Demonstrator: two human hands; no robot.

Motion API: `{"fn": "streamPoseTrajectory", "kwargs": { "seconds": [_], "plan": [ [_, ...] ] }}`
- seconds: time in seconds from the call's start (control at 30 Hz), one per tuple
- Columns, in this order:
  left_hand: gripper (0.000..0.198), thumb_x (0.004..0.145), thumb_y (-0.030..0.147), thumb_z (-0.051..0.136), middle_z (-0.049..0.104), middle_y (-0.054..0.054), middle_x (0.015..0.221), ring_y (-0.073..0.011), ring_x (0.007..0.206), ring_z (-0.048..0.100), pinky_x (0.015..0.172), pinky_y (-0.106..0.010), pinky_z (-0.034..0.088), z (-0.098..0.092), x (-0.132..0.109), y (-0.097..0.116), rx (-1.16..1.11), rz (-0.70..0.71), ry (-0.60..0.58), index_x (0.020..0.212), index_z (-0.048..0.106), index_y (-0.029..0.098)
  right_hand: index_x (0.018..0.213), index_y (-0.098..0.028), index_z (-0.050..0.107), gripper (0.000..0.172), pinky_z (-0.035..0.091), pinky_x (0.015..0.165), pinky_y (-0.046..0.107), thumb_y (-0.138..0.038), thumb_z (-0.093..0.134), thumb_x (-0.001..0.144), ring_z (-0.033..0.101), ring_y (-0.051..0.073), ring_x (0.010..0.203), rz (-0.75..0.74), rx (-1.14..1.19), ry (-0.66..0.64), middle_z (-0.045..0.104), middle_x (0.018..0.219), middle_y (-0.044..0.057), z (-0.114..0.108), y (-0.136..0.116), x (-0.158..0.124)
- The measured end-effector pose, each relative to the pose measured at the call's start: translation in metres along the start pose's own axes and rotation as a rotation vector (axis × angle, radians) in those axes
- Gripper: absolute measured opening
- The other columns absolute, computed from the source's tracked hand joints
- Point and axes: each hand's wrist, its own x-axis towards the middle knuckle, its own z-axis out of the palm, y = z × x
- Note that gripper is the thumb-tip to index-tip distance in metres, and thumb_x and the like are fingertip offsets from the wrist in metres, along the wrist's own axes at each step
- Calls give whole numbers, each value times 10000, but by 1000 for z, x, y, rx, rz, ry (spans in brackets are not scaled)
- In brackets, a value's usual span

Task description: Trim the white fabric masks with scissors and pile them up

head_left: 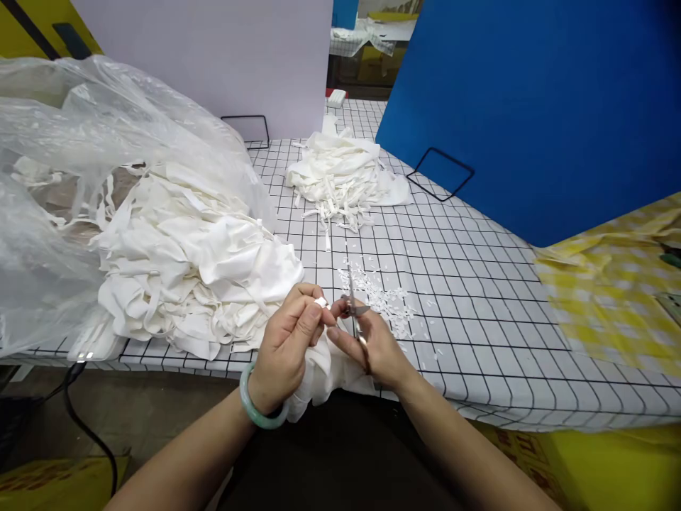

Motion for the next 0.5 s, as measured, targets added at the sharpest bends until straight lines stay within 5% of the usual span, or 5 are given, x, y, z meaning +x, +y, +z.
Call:
{"fn": "streamPoseTrajectory", "kwargs": {
  "seconds": [0.1,0.23,0.4,0.5],
  "plan": [
    [348,1037,355,440,482,-58,744,-246,1010,544,745,-335,485,12,1,-3,138,63,6,819,659,196,968,-229,589,300,449,908,396,-491,688,861,565,231,958,-28,-149,96,598,968,42,-19,-8,-13],
    [321,1037,288,417,548,-104,1034,-241,1073,539,852,-373,499,25,4,-6,291,182,7,855,661,185,939,-230,630,366,458,852,431,-570,702,826,559,258,931,-52,-394,84,630,938,63,-34,-16,-26],
    [279,1016,146,395,555,-61,823,-233,1123,477,957,-366,456,34,7,-11,402,359,-74,870,625,204,712,-218,578,432,405,762,412,-601,773,757,514,211,732,-148,-661,82,617,680,20,-46,-17,-34],
    [272,1003,118,372,547,-75,909,-232,1125,478,942,-366,459,37,8,-14,457,377,-108,872,599,192,630,-209,514,488,386,739,393,-596,785,752,497,179,662,-171,-698,93,583,605,1,-52,-15,-36]
  ]
}}
